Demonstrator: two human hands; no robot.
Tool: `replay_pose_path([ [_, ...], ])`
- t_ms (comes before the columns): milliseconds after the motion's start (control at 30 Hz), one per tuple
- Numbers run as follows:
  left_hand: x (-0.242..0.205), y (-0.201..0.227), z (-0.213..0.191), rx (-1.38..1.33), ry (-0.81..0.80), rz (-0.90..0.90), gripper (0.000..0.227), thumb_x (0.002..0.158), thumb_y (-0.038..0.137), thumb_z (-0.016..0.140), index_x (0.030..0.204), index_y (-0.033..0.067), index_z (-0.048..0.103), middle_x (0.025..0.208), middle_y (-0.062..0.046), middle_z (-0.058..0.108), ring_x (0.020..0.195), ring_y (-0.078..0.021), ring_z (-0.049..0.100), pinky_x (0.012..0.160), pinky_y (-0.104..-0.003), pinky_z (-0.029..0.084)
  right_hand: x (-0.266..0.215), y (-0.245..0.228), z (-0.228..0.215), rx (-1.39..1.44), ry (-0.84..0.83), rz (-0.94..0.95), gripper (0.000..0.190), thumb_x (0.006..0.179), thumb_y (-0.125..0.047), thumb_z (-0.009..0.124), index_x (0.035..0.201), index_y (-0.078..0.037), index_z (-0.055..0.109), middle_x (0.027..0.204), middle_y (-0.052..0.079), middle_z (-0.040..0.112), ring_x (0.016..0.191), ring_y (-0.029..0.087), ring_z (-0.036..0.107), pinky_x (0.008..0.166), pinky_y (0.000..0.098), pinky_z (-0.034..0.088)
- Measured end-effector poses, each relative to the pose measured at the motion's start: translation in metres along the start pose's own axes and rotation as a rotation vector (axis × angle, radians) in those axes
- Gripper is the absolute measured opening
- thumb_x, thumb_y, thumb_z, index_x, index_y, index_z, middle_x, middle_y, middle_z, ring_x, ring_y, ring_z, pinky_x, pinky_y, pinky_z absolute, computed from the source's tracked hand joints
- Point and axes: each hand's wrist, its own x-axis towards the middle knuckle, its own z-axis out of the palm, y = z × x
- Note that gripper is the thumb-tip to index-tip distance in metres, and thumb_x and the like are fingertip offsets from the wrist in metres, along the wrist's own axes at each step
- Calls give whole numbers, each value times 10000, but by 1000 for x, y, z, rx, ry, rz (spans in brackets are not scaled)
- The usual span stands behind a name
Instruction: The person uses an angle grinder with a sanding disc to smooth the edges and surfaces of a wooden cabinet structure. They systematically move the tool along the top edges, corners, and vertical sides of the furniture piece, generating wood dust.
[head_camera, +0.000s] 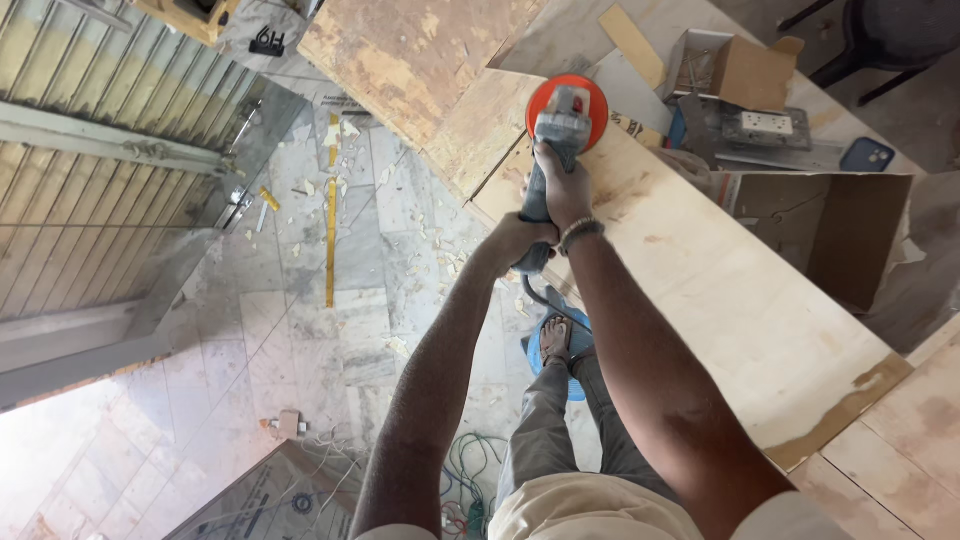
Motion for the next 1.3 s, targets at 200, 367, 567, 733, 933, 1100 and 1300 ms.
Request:
replay_pose_path([
  [200,-5,25,-5,30,19,4,302,750,161,784,940,-71,764,817,-132,759,690,-199,720,637,-316,586,8,-14,13,-115,74,19,463,863,-403,778,1043,6,655,752,90,681,565,180,674,513,324,590],
  [367,-8,20,8,-93,22,-6,283,755,163,761,935,-56,749,808,-134,751,679,-205,720,626,-329,594,4,-19,9,-154,0,62,470,855,-400,796,1022,19,663,771,92,677,586,170,681,529,328,609],
  [567,-12,13,3,-68,27,-29,281,756,161,764,938,-52,748,816,-131,749,693,-206,718,640,-329,594,-4,-18,16,-147,8,86,451,852,-385,799,1002,15,655,757,89,669,566,169,663,509,323,584],
  [733,-21,-8,20,-63,-25,-34,285,744,161,776,940,-45,751,816,-117,754,701,-202,722,655,-330,594,-31,-14,-5,-173,29,89,431,884,-375,779,994,19,642,753,98,670,563,175,658,506,314,570],
  [933,-48,-30,52,5,-42,-53,291,732,174,806,927,-36,757,816,-101,749,698,-186,707,654,-329,584,-75,-10,-40,-98,51,77,398,901,-358,757,1060,-16,631,760,82,660,584,174,661,527,318,578],
  [1100,-47,-29,79,73,-109,-116,298,716,179,806,910,-40,751,798,-104,757,698,-186,733,651,-324,594,-95,-24,-67,-36,95,86,414,911,-372,748,1079,-19,612,770,92,662,596,187,670,535,323,575],
  [1300,-62,-56,127,126,-198,-69,302,715,153,817,933,-46,757,833,-99,764,734,-178,728,668,-324,577,-138,-22,-119,-28,166,36,381,951,-354,710,1082,-11,607,791,93,672,614,179,678,557,323,588],
])
